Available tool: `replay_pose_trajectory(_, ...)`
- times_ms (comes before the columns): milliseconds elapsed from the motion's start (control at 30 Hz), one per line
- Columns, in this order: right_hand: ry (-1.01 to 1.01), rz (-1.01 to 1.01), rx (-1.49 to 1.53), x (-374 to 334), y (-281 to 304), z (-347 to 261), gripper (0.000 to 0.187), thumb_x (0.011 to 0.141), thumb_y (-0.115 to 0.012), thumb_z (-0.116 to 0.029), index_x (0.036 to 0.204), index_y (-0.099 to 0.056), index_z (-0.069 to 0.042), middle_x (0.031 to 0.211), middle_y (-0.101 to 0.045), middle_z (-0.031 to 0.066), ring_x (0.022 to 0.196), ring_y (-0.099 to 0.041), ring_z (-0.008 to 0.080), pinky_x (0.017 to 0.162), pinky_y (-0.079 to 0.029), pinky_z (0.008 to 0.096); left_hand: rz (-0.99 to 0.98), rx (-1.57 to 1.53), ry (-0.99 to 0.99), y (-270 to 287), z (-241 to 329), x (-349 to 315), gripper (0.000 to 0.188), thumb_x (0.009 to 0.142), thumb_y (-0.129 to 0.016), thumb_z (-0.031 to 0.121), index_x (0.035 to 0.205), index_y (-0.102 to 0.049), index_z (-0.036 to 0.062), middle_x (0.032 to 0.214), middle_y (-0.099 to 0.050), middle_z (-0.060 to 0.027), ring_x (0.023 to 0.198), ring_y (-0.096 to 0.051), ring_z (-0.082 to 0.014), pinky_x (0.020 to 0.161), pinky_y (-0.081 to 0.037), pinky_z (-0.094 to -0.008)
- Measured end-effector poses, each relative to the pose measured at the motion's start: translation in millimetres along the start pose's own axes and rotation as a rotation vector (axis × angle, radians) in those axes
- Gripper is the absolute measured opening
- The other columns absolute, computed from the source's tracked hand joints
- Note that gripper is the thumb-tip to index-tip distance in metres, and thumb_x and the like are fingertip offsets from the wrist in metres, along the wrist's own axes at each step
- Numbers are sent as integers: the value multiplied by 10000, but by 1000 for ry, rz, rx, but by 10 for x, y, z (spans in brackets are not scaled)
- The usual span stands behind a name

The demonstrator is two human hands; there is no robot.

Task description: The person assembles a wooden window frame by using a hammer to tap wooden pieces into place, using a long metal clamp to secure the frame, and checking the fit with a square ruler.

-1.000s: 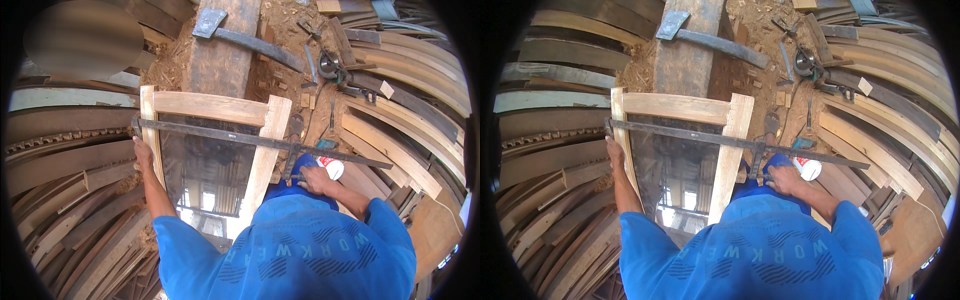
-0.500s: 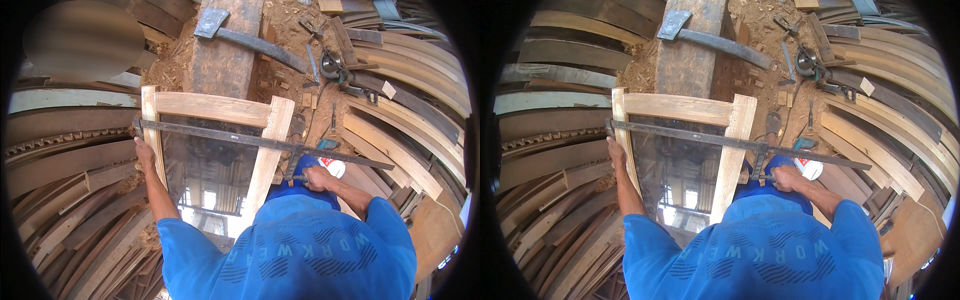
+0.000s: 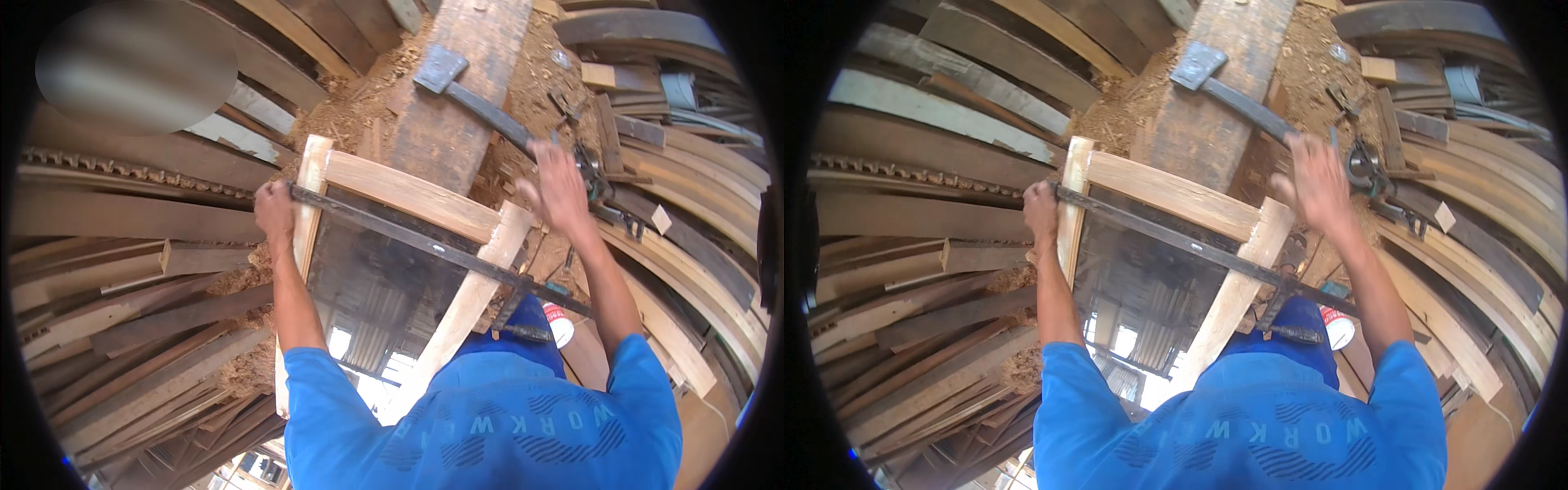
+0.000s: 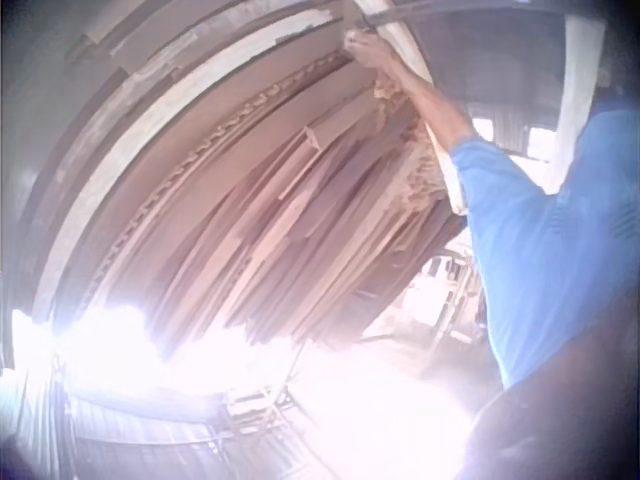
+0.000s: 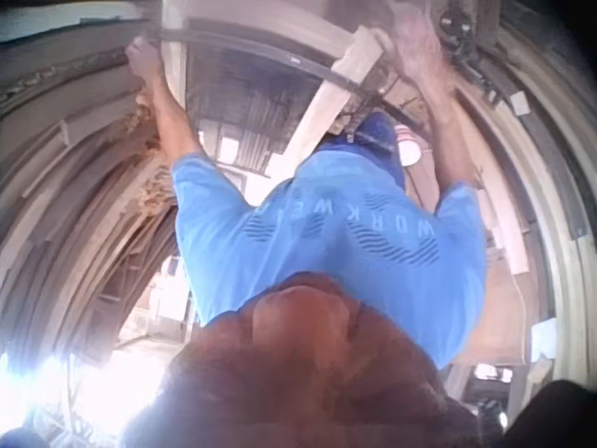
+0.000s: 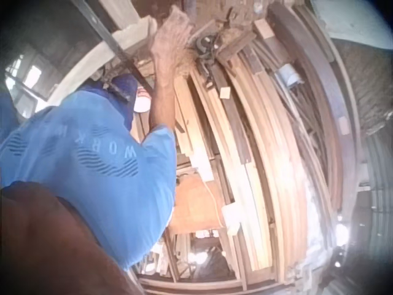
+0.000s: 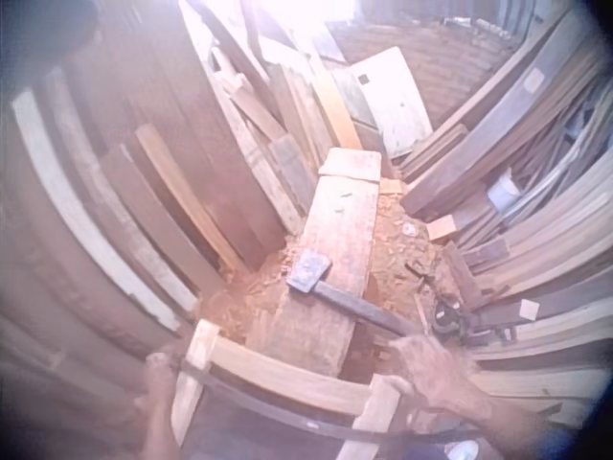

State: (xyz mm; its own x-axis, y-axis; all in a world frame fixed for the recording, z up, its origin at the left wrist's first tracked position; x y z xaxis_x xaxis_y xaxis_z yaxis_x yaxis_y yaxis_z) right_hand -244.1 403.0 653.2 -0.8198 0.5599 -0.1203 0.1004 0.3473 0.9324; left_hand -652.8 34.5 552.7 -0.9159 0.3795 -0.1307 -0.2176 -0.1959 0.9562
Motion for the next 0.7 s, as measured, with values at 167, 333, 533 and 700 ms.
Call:
replay_pose_trajectory(167,-218,-344,72,1055,-618,431,582,824,-731,-293,1269,-518,15,1072,-636,248,971,-623,368,893,-492,440,-194,133,-162,116,1207,142,692,826,-657,584,1266,-642,50,1229,-658,-242,1173,-605,-417,999,-463,-480)
replay_pose_trajectory(333,-317,-502,727,700,18,-76,374,765,-737,-274,974,-638,20,817,-653,102,742,-618,191,665,-502,359,-445,158,-100,115,998,261,767,784,-627,723,1243,-671,110,1172,-706,-191,1128,-654,-385,981,-479,-475)
replay_pose_trajectory(533,-568,-167,1176,-1014,405,-10,563,782,-792,-256,1226,-579,19,929,-661,89,758,-634,158,699,-544,328,-576,199,-168,-59,927,361,728,851,-578,685,1290,-645,108,1267,-657,-218,1238,-581,-402,1030,-446,-467)
replay_pose_trajectory(700,-769,125,1705,-1391,578,358,423,921,-716,-274,1210,-550,-13,881,-640,74,660,-635,142,584,-571,293,-600,117,-172,-83,947,360,734,863,-563,679,1292,-629,86,1274,-643,-244,1236,-566,-446,1030,-440,-501)
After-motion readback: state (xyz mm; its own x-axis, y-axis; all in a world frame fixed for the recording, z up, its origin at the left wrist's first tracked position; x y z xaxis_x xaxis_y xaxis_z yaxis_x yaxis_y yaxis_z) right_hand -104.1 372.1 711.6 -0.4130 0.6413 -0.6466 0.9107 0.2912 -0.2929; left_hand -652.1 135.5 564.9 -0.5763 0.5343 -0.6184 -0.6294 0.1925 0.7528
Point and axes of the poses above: each hand's wrist, its own x-axis towards the middle knuckle, its own y-axis out of the back of the hand, z = x × y, the point moved 3 cm from there along x, towards the middle knuckle
